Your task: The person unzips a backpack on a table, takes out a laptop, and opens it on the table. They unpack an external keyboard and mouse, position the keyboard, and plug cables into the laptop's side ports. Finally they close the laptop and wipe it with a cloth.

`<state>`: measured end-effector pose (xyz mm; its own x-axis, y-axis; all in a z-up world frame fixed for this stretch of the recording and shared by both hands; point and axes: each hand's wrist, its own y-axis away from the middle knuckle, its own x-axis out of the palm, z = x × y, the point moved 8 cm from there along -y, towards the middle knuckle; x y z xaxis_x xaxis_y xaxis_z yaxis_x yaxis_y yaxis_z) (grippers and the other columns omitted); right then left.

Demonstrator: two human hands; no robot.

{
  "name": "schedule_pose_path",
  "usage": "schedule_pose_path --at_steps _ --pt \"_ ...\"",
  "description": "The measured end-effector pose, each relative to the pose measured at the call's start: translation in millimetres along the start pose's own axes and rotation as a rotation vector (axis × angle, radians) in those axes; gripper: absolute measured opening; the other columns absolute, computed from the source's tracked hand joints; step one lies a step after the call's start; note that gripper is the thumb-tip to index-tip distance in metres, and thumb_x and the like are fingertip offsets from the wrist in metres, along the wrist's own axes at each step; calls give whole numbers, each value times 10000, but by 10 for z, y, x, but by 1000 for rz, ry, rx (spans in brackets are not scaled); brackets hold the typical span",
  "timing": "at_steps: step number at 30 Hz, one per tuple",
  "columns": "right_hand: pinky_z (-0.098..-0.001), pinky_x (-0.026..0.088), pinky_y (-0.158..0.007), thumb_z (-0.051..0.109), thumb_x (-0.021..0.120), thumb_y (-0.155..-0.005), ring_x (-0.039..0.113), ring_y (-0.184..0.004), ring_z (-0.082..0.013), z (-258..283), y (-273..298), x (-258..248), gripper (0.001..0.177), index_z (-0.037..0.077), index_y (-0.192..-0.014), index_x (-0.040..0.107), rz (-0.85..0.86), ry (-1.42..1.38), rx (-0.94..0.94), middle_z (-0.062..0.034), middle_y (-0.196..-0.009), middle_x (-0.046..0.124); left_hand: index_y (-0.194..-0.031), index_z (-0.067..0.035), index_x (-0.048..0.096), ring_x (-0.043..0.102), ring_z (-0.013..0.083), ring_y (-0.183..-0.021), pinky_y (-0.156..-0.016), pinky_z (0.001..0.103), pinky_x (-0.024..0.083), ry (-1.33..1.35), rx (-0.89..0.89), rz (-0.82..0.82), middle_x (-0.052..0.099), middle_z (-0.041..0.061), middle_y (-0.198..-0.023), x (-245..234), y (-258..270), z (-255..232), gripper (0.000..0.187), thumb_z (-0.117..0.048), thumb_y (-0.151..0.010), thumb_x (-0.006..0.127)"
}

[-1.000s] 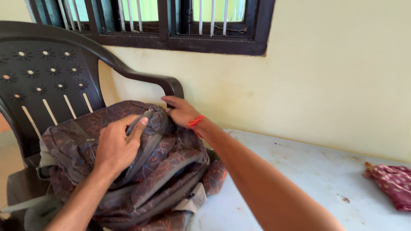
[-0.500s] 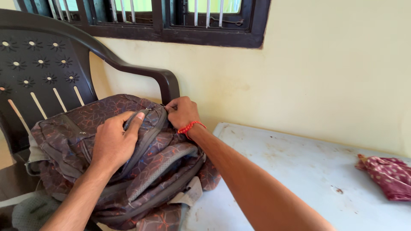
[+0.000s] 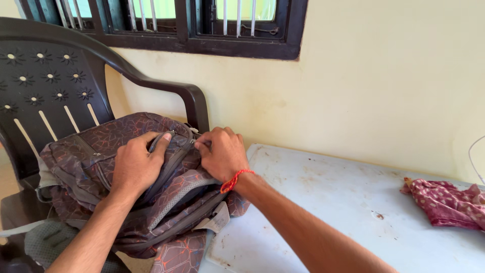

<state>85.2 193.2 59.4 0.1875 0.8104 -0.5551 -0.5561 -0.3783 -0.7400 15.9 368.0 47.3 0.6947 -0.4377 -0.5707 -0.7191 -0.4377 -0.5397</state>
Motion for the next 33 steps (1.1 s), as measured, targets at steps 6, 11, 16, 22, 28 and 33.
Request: schedule_pose_path --at_steps 6,11,16,22,28,33 --pt "-445 522 -887 154 717 -832 692 -853 -345 212 202 -88 142 63 -895 806 -23 -89 47 -163 -930 742 -1142 -113 780 773 340 -810 -786 475 592 12 1 -4 778 176 -847 -41 -17 -83 393 -425 -981 602" --pt "-418 568 -793 145 739 -829 718 -823 -318 395 238 -185 136 58 -914 800 -46 -165 50 -158 -890 744 -1104 -109 802 743 402 -833 -794 483 579 -64 43 -64 757 224 -857 -133 -93 -194 352 -388 -964 642" --pt "-388 558 -876 157 740 -860 690 -932 -278 628 354 -88 116 84 -933 792 1 -237 -47 -114 -970 747 -1048 -97 808 764 402 -823 -815 496 576 -63 -26 -58 762 227 -862 -213 -259 -118 354 -391 -977 623" --pt "-436 460 -1031 161 769 -820 553 -1182 -353 786 521 -4 265 47 -1056 737 -11 -227 -338 -197 -1287 612 -1047 -86 796 721 418 -870 -843 493 547 -23 -11 -178 745 241 -873 -443 -324 -25 355 -397 -987 635" --pt "-482 408 -1021 293 829 -804 552 -1127 -368 684 515 222 717 -21 -1385 549 129 -176 -324 -164 -1216 657 -1032 -59 788 750 397 -862 -873 493 550 -67 -107 -92 759 240 -794 -474 -409 113 405 -418 -1033 600" --pt "-426 483 -990 295 791 -845 601 -1076 -308 638 579 209 281 76 -1022 796 177 -147 -367 -108 -1061 729 -1055 -68 793 729 411 -908 -888 492 551 -94 -109 -246 739 237 -878 -659 -549 282 336 -353 -1022 618"
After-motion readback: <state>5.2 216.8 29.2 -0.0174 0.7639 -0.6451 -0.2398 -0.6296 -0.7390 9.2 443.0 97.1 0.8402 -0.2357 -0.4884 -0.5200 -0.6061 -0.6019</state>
